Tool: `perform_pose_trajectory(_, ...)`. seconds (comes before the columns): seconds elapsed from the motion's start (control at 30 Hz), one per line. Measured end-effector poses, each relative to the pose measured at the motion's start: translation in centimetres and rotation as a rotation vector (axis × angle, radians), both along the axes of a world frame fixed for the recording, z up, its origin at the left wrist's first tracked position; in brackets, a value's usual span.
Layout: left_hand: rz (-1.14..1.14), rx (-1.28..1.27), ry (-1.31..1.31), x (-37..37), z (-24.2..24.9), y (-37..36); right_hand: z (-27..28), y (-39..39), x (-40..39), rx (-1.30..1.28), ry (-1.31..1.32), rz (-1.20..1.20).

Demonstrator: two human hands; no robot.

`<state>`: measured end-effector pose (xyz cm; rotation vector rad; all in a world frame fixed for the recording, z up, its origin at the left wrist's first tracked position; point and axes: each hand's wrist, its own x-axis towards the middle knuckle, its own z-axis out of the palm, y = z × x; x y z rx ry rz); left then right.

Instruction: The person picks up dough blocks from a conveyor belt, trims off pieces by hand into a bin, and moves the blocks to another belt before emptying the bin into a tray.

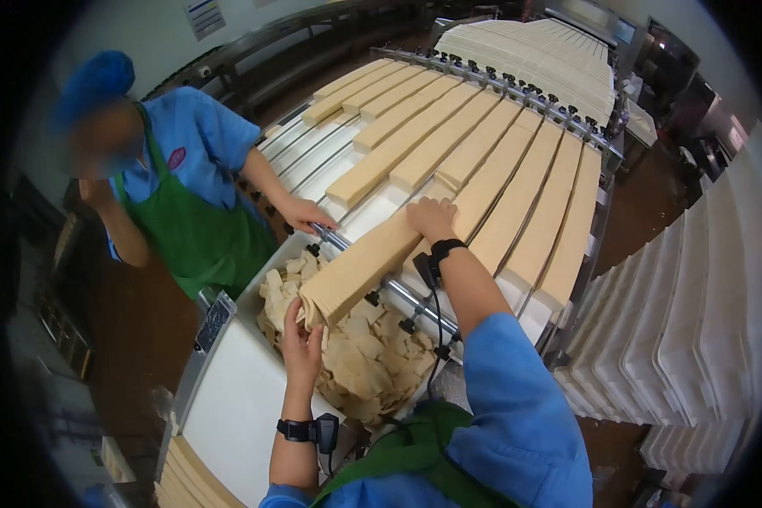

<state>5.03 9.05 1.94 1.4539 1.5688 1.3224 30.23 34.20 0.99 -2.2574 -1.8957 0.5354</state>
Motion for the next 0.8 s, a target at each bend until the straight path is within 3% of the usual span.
perform_pose_trajectory(0.2, 0.084, -0.046, -0.024, 2.0, 0.4, 2.0, 0.6, 2.1, 1.6, -0.132, -0.003, 0.202)
perform_pose_trajectory(0.27, 0.103, -0.003, -0.024, 2.2, -0.3, 2.9, 1.2, 2.0, 1.6, -0.085, 0.014, 0.158)
perform_pose_trajectory(0.4, 0.049, -0.033, -0.016, 3.1, -1.0, 4.8, -3.8, 4.6, 1.2, 0.178, -0.059, -0.070)
perform_pose_trajectory(0.5, -0.029, -0.077, -0.050, 5.5, -0.8, 6.8, -5.2, 4.8, 1.1, 0.355, -0.004, -0.111)
perform_pose_trajectory(0.6, -0.094, -0.038, 0.042, 6.5, -4.4, 9.2, -2.7, 1.2, -0.7, 0.442, -0.073, 0.029)
perform_pose_trajectory(0.67, -0.064, -0.145, -0.001, 7.3, -1.9, 8.8, -1.0, -1.5, -2.4, 0.351, 0.048, 0.178)
perform_pose_trajectory(0.7, -0.048, -0.198, -0.023, 7.5, -1.0, 8.6, -1.9, -2.7, -3.4, 0.429, 0.222, 0.245)
perform_pose_trajectory(0.73, -0.033, -0.132, -0.012, 7.3, -1.4, 8.6, -2.8, -4.1, -4.3, 0.504, 0.398, 0.312)
perform_pose_trajectory(0.8, -0.005, -0.002, 0.008, 6.4, -2.8, 8.4, -0.5, -8.2, -5.5, 0.500, 0.491, 0.490)
